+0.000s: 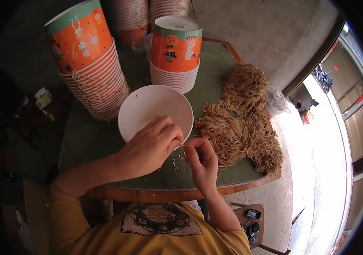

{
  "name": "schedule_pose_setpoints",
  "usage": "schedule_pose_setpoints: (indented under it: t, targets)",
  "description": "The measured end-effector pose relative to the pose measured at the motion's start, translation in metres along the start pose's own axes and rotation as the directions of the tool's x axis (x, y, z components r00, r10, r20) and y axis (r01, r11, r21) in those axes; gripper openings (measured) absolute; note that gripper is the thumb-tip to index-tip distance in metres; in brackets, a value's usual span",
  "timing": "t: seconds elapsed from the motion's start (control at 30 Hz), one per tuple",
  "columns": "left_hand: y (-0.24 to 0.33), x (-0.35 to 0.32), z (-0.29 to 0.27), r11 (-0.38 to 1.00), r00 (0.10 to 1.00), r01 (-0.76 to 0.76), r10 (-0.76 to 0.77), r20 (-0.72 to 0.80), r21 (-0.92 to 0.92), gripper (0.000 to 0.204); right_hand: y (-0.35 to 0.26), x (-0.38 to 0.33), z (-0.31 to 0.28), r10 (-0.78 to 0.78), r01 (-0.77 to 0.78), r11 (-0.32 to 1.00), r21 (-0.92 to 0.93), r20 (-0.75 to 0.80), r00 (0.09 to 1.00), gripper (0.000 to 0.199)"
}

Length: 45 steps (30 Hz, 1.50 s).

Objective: Threading small beads onto strings and organizing stacks of paper cups at a workstation for packaging.

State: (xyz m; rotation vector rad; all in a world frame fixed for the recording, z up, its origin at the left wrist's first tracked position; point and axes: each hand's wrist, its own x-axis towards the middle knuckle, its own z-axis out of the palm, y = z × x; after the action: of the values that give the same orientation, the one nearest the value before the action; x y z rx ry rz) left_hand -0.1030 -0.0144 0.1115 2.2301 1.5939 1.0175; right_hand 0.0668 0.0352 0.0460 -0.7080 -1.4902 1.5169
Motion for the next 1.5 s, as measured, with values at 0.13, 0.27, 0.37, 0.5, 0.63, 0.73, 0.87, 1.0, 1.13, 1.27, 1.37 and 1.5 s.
schedule_pose_setpoints:
  t: [0.13,0.27,0.37,0.5,0.63,0.73,0.87,1.0,1.13,1.27,1.37,1.5]
  targets:
    - [0.003,0.000,0.000,1.000,1.000,-0.019,0.019,-0.010,-0.002,0.016,-0.006,-0.002,0.001,0.011,-0.011,0.999,0.049,0.003,1.000,0.007]
    - [0.004,0.001,0.002,0.999,0.998,-0.052,0.052,-0.026,0.012,0.018,-0.011,-0.007,0.001,0.023,-0.023,0.997,0.073,0.001,1.000,0.007]
    - [0.003,0.002,0.004,0.998,0.997,-0.053,0.051,-0.050,-0.024,0.018,-0.009,-0.010,-0.002,0.024,-0.026,0.997,0.076,0.018,1.000,0.007]
    - [0.002,0.003,0.006,0.996,0.996,-0.079,0.077,-0.054,-0.028,0.017,-0.011,-0.013,-0.004,0.046,-0.049,0.989,0.141,0.023,0.999,0.006]
    - [0.002,0.004,0.005,0.994,0.993,-0.113,0.113,-0.025,0.008,0.015,-0.012,-0.017,-0.008,0.131,-0.141,0.974,0.176,0.071,0.989,0.006]
    - [0.001,0.004,0.006,0.990,0.991,-0.133,0.133,0.000,0.041,0.013,-0.013,-0.020,-0.008,0.189,-0.201,0.961,0.191,0.078,0.979,0.006]
    - [0.000,0.004,0.007,0.978,0.985,-0.168,0.170,-0.010,0.124,0.013,-0.013,-0.020,-0.003,0.219,-0.230,0.954,0.191,0.075,0.973,0.008]
    - [-0.001,0.003,0.008,0.942,0.972,-0.228,0.234,0.005,0.245,0.016,-0.007,-0.024,-0.007,0.266,-0.303,0.924,0.233,0.178,0.947,0.006]
    - [-0.002,-0.002,0.011,0.859,0.947,-0.293,0.321,0.004,0.421,0.023,-0.004,-0.024,-0.001,0.336,-0.414,0.839,0.352,0.264,0.904,0.009]
    - [-0.006,-0.004,0.009,0.838,0.914,-0.277,0.380,-0.140,0.470,0.028,-0.005,-0.028,0.012,0.402,-0.451,0.779,0.436,0.205,0.892,0.011]
    - [0.006,-0.036,0.009,0.941,0.910,-0.189,0.275,-0.311,0.280,0.034,-0.014,-0.042,0.016,0.338,-0.385,0.889,0.246,0.214,0.917,0.015]
    - [0.020,-0.077,0.020,0.920,0.925,0.306,-0.349,-0.153,-0.246,0.017,-0.011,-0.057,0.009,0.321,-0.349,0.936,0.040,0.305,0.897,0.025]
